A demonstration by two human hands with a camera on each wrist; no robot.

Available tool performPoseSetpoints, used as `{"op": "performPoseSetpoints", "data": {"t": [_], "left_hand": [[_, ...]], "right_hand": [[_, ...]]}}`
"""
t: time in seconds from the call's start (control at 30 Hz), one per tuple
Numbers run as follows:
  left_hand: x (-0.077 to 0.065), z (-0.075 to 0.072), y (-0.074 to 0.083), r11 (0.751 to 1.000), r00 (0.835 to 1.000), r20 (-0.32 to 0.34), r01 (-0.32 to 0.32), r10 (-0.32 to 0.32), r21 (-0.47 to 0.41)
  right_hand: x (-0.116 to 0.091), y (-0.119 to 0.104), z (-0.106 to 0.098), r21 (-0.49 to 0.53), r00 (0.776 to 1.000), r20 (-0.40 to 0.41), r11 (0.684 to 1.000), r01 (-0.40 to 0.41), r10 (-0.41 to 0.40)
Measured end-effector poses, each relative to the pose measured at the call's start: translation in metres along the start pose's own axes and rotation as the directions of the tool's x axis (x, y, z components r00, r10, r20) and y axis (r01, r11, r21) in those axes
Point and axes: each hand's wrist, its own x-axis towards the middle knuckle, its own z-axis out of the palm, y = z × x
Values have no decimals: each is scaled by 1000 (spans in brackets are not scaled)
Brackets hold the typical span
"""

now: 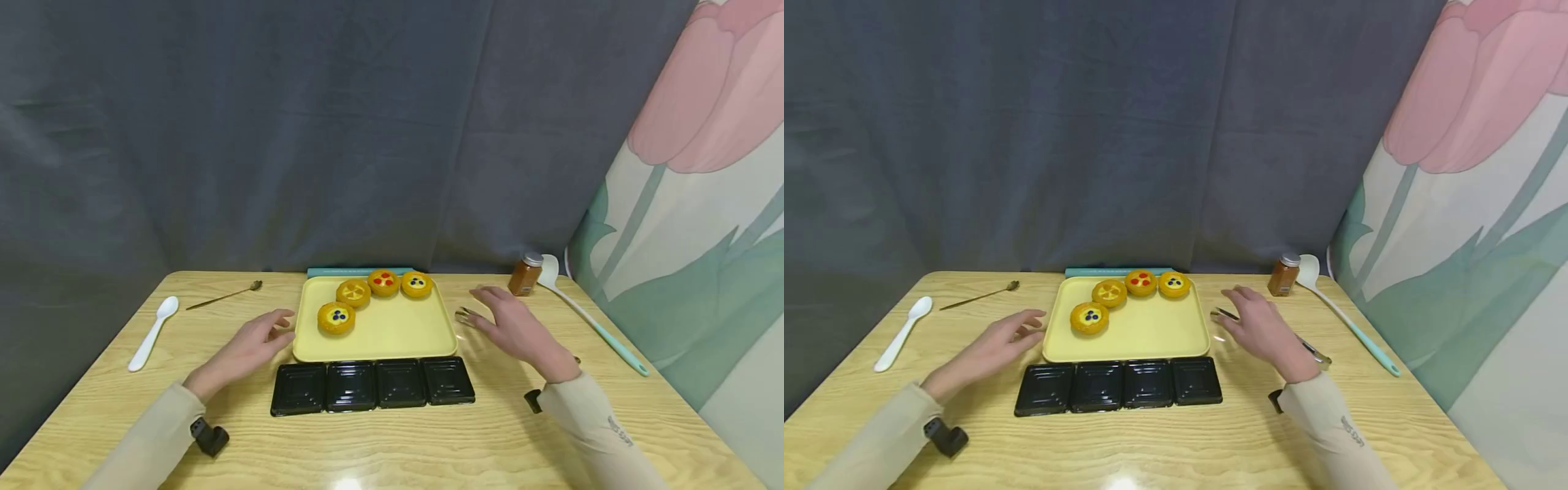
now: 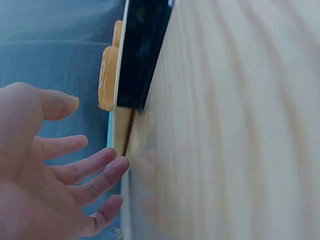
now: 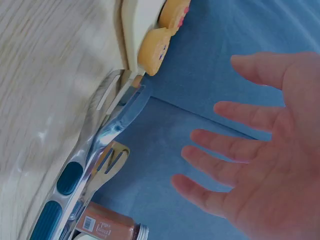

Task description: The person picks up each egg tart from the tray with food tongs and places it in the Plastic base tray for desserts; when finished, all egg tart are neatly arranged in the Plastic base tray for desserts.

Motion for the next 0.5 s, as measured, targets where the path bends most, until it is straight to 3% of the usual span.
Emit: {"op": "performPoseSetpoints", "data": {"t": [0.23, 0.5], "left_hand": [[2, 7, -7, 993, 999, -10, 48, -49, -108], [2, 20, -16, 979, 996, -70, 42, -57, -198]], "right_hand": [[1, -10, -5, 76, 1000, 4, 997, -9, 9], [-1, -14, -7, 144, 999, -6, 989, -31, 32]]}}
